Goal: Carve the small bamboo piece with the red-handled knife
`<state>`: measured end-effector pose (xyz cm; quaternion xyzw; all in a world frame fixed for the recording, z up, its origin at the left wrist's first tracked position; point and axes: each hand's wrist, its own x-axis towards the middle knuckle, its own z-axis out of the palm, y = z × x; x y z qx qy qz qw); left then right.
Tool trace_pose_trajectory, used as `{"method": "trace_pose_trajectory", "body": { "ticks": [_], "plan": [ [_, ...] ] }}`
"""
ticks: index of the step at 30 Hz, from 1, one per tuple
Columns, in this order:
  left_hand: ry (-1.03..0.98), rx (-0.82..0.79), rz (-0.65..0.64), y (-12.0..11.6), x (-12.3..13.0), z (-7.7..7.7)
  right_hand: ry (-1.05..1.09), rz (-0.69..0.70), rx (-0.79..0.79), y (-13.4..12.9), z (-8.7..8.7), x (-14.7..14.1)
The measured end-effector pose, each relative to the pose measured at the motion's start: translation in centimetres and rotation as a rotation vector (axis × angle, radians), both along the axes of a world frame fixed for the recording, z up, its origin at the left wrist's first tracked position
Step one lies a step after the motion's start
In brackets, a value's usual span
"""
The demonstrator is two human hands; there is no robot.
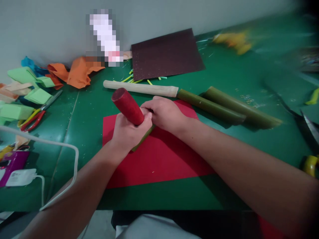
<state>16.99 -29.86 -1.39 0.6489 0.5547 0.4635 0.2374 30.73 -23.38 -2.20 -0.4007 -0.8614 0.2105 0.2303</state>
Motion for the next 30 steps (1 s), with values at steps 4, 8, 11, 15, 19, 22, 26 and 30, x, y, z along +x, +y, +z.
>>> {"method": "trace_pose_trajectory", "body": {
  "ticks": [4,8,11,15,19,22,26,30],
  "plan": [
    [-0.01,-0.014,0.01,-0.09,0.2,0.01,0.004,-0.006,-0.012,0.09,-0.02,0.03],
    [-0.029,-0.052,0.063,-0.18,0.36,0.2,0.011,-0.013,-0.019,0.12,-0.06,0.01],
    [-0.031,-0.055,0.058,-0.17,0.27,0.17,0.011,-0.019,-0.033,0.14,-0.08,-0.05],
    [-0.014,-0.034,0.061,-0.24,-0.07,-0.11,0.01,-0.03,-0.017,0.26,-0.18,-0.19],
    [-0.075,-0.016,0.05,-0.35,-0.17,-0.16,-0.003,-0.048,-0.025,0.31,-0.23,-0.29],
    [-0.109,-0.033,0.042,-0.31,-0.04,0.04,0.0,-0.045,-0.028,0.24,-0.15,-0.27],
    [-0.096,-0.034,0.035,-0.13,0.1,0.11,0.018,-0.031,-0.033,0.18,-0.02,-0.19],
    [-0.084,-0.01,0.03,0.01,-0.08,-0.26,0.021,-0.035,-0.027,0.18,-0.03,-0.17]
  ]
}}
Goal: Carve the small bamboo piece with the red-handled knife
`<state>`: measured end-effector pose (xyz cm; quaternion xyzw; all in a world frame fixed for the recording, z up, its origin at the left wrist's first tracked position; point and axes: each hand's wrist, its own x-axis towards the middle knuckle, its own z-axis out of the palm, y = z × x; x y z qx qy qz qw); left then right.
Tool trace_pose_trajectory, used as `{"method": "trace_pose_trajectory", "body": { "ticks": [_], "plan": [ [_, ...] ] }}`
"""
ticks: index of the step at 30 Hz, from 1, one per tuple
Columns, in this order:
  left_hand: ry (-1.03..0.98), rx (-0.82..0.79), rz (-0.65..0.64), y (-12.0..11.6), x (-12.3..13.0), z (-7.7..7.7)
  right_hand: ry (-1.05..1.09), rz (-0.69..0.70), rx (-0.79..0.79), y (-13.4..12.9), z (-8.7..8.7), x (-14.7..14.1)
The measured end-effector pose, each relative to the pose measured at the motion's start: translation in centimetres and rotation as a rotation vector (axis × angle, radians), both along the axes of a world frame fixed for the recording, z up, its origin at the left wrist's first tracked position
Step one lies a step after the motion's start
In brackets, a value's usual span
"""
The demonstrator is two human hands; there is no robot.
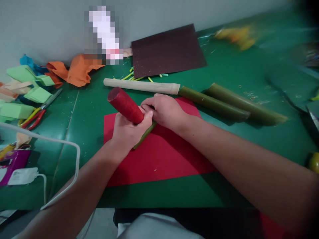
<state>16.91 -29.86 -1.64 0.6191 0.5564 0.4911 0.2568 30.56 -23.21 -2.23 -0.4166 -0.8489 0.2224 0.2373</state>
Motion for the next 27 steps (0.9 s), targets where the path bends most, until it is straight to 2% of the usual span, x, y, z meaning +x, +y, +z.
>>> {"method": "trace_pose_trajectory", "body": {
  "ticks": [17,23,27],
  "plan": [
    [0.022,-0.068,0.029,-0.32,0.09,0.25,-0.001,-0.01,-0.008,-0.02,-0.04,-0.01],
    [-0.027,-0.023,0.039,-0.11,0.39,0.44,-0.002,-0.009,-0.006,-0.13,-0.1,-0.06],
    [0.011,-0.031,0.044,0.02,0.47,0.44,0.008,-0.008,-0.006,-0.21,0.05,0.02]
  ]
}}
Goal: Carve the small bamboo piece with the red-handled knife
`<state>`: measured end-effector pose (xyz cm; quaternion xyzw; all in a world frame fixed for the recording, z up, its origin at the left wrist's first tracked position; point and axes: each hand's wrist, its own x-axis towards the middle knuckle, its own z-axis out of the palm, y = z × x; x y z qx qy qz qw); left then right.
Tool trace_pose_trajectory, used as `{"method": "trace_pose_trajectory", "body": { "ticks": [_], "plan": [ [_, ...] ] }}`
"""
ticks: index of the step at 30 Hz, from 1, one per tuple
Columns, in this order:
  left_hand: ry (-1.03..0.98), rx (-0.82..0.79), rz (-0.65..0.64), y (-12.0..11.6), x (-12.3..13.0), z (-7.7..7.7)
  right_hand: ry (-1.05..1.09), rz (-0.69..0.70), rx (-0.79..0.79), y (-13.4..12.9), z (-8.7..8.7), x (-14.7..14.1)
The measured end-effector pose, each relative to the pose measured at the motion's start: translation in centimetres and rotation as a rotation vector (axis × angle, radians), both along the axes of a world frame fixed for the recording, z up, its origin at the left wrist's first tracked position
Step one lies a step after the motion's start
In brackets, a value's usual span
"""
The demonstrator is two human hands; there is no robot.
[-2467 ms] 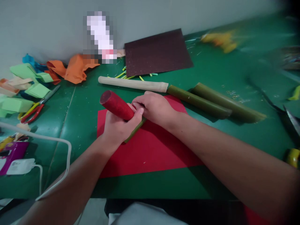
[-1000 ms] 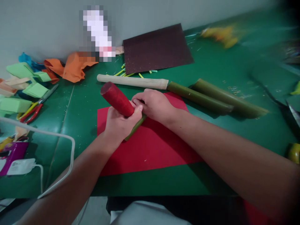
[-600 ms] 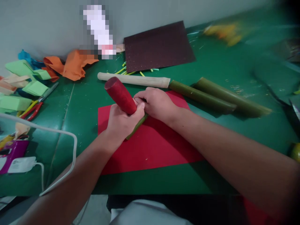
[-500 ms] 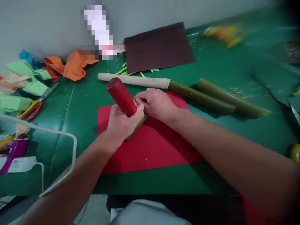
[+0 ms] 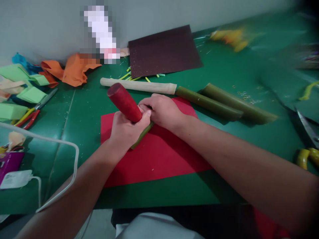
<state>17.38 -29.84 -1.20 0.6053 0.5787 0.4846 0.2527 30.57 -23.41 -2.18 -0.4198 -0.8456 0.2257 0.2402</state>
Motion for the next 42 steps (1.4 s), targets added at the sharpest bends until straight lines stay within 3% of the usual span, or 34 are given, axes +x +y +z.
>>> {"method": "trace_pose_trajectory", "body": {
  "ticks": [11,29,35,42],
  "plan": [
    [0.048,-0.012,-0.025,0.0,-0.3,-0.3,-0.01,-0.021,-0.023,0.1,0.2,0.1],
    [-0.143,-0.027,-0.06,0.2,-0.8,-0.2,-0.032,-0.014,0.005,0.2,0.0,0.0],
    [-0.341,0.033,-0.066,0.6,-1.1,-0.4,-0.061,0.032,0.145,0.2,-0.1,0.3],
    [-0.373,0.061,-0.04,0.5,-1.1,-0.4,-0.119,0.001,0.315,0.0,-0.1,0.3]
  ]
}}
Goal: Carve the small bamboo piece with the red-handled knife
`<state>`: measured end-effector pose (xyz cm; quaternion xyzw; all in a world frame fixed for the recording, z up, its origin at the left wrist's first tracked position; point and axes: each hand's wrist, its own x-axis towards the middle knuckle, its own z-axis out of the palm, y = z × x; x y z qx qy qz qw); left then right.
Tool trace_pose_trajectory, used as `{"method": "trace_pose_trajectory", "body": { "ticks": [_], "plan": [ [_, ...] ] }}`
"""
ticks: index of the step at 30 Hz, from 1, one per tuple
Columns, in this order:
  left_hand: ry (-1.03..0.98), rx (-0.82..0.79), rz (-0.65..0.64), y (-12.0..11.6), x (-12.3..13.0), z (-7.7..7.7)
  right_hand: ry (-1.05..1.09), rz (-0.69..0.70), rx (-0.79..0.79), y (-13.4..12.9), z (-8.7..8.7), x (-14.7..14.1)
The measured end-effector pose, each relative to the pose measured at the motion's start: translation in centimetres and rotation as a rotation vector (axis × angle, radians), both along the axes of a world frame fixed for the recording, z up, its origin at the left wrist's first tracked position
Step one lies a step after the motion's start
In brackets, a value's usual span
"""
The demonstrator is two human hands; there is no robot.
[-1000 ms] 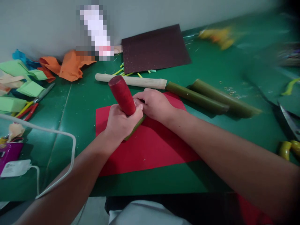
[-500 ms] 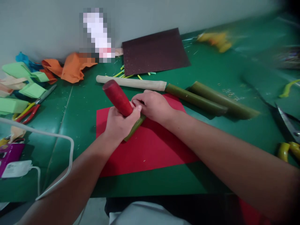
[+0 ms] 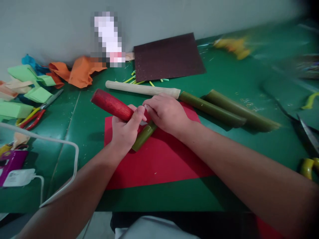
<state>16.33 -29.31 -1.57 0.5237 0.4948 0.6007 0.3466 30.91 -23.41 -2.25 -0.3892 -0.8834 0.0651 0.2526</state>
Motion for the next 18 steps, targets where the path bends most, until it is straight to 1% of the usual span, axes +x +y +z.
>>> {"method": "trace_pose_trajectory", "body": {
  "ticks": [3,7,9,14,18],
  "plan": [
    [-0.006,-0.025,-0.04,0.1,-0.4,-0.1,-0.036,-0.013,0.02,-0.3,0.1,-0.1],
    [-0.087,-0.046,-0.095,0.5,-1.1,-0.2,-0.064,-0.017,0.002,-0.5,0.1,-0.1],
    [-0.095,-0.04,-0.068,0.5,-1.3,0.1,-0.07,-0.02,-0.003,-0.5,0.1,-0.1],
    [-0.094,0.009,0.049,0.1,-1.1,1.0,-0.063,-0.023,-0.006,-0.5,0.3,-0.2],
    [-0.093,0.024,0.094,0.0,-1.1,0.9,-0.07,-0.031,0.001,-0.7,0.5,0.0]
  ]
}}
